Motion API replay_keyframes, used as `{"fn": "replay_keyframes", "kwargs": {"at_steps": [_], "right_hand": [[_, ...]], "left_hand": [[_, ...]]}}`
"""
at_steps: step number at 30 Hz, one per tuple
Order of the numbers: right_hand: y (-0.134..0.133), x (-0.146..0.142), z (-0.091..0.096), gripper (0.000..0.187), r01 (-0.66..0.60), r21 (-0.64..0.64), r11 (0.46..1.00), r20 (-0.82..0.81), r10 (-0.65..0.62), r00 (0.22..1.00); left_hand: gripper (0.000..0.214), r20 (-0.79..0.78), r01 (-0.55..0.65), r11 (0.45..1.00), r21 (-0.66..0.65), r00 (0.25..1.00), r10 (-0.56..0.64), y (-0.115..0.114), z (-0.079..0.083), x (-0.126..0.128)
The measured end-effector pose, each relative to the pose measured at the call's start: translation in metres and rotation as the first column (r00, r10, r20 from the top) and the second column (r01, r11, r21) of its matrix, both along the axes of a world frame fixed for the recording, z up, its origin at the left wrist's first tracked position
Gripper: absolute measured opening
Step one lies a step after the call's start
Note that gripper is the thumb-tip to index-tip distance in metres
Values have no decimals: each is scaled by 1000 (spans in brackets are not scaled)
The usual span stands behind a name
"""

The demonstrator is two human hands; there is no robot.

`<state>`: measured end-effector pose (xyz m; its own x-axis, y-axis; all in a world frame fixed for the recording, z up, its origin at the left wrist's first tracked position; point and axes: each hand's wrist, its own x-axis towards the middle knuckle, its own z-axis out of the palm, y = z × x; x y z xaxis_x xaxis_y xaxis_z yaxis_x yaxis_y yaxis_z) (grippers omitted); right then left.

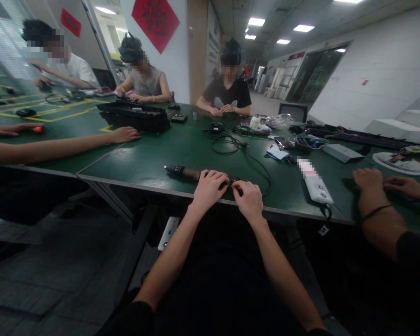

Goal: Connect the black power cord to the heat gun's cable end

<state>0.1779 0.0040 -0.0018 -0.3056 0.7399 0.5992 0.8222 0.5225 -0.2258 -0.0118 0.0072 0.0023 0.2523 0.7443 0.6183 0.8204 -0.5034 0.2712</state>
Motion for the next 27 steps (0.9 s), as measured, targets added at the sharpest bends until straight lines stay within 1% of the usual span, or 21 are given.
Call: {"fn": "replay_keyframes", "kwargs": {"at_steps": [10, 19, 27], "right_hand": [[-1, 0, 1, 15, -1, 4, 1000, -5, 1, 1000], [0, 0, 1, 18, -7, -1, 1000, -2, 7, 1000], [0, 0, 0, 17, 1, 4, 1000, -1, -1, 1000]], "left_hand": [[12, -1, 17, 1000, 4, 1000, -17, 0, 0, -2], [18, -37, 38, 999, 6, 999, -38, 1, -1, -3], [16, -40, 34, 999, 6, 999, -34, 0, 0, -2]]}}
